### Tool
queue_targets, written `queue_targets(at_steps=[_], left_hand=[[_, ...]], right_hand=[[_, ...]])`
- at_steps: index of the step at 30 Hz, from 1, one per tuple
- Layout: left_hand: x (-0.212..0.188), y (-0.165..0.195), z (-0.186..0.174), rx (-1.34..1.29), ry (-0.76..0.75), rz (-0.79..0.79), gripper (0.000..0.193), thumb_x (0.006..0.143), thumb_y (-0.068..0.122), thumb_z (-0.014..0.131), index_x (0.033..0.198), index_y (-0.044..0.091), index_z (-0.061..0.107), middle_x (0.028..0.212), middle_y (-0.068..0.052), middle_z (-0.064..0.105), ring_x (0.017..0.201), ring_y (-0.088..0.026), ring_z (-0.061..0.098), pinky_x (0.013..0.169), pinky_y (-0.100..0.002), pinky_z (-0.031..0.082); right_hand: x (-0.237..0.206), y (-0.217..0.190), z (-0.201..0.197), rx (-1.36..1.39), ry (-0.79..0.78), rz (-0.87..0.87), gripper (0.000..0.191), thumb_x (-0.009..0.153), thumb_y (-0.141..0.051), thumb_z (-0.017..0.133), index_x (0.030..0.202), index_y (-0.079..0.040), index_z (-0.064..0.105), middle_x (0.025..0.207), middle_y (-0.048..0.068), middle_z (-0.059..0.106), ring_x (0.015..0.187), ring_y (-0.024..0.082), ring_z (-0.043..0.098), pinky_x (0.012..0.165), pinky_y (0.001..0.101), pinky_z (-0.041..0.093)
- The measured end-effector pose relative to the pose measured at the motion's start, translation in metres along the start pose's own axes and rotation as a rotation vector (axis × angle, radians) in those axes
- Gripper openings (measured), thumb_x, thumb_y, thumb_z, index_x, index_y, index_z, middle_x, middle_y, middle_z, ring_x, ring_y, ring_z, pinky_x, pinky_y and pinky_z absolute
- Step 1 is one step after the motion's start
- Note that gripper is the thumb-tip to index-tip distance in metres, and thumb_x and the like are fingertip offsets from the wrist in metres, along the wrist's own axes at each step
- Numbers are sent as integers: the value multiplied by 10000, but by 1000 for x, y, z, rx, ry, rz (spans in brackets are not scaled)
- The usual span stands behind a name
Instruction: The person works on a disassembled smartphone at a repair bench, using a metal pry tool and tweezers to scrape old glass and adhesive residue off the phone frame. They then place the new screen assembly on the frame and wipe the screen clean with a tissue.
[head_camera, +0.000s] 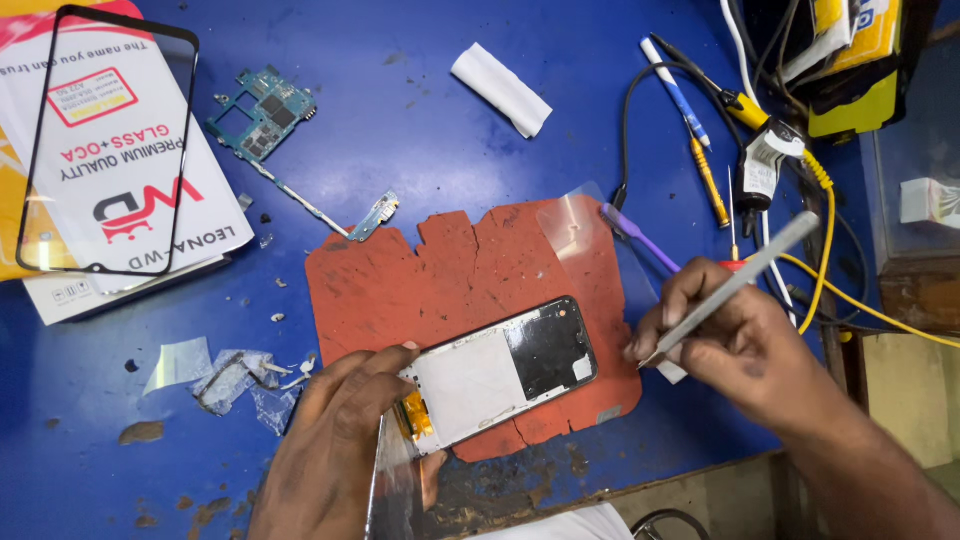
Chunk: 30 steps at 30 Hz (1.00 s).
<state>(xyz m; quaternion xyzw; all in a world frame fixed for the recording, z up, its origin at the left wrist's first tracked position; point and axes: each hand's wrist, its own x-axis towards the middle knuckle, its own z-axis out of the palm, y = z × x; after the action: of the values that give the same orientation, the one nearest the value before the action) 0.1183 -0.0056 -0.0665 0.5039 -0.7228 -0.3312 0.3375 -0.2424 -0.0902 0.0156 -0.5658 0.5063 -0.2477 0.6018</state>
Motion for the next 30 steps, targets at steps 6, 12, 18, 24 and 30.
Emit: queue_targets(at_steps=[6, 12, 18, 24, 30], left_hand=[[0, 4, -5, -85, -83, -109, 345, 1049, 237, 310, 1348, 150, 458, 1472, -209, 566, 1390, -426, 521, 1123, -559, 428], [-1, 6, -5, -81, -37, 8, 463, 986, 305, 490, 1397, 117, 391, 1493, -224, 508, 1373, -434, 499, 1086, -532, 435], [-3, 2, -3, -111, -71, -53, 460, 986, 217, 452, 1427, 103, 387, 1477, -198, 516, 1371, -402, 492, 1095, -520, 441], [-4, 1, 1, -141, -81, -208, 321, 1101, 63, 307, 1306, 170, 529, 1481, -148, 584, 1420, -384, 489, 1113, -490, 443], [-4, 2, -4, -9, -33, -31, 327, 982, 125, 430, 1304, 72, 446, 1428, -238, 553, 1345, -437, 501, 1053, -525, 450]], right_hand=[[1, 7, -8, 139, 2, 121, 279, 882, 29, 627, 1118, -56, 505, 988, 130, 687, 918, 224, 714, 753, 358, 572], [0, 7, 8, -163, 35, -78, 275, 899, 62, 668, 1130, -31, 553, 1068, 157, 735, 970, 200, 720, 756, 297, 579], [3, 0, 28, -663, 29, -269, 277, 811, 47, 715, 1041, -26, 579, 999, 116, 761, 963, 198, 785, 827, 311, 636], [9, -1, 35, -716, 2, -354, 305, 821, 56, 730, 1061, -39, 566, 1002, 116, 747, 981, 199, 784, 813, 310, 646], [8, 1, 35, -743, -9, -322, 325, 810, 48, 752, 1067, -41, 573, 1003, 115, 752, 961, 195, 786, 786, 306, 650]])
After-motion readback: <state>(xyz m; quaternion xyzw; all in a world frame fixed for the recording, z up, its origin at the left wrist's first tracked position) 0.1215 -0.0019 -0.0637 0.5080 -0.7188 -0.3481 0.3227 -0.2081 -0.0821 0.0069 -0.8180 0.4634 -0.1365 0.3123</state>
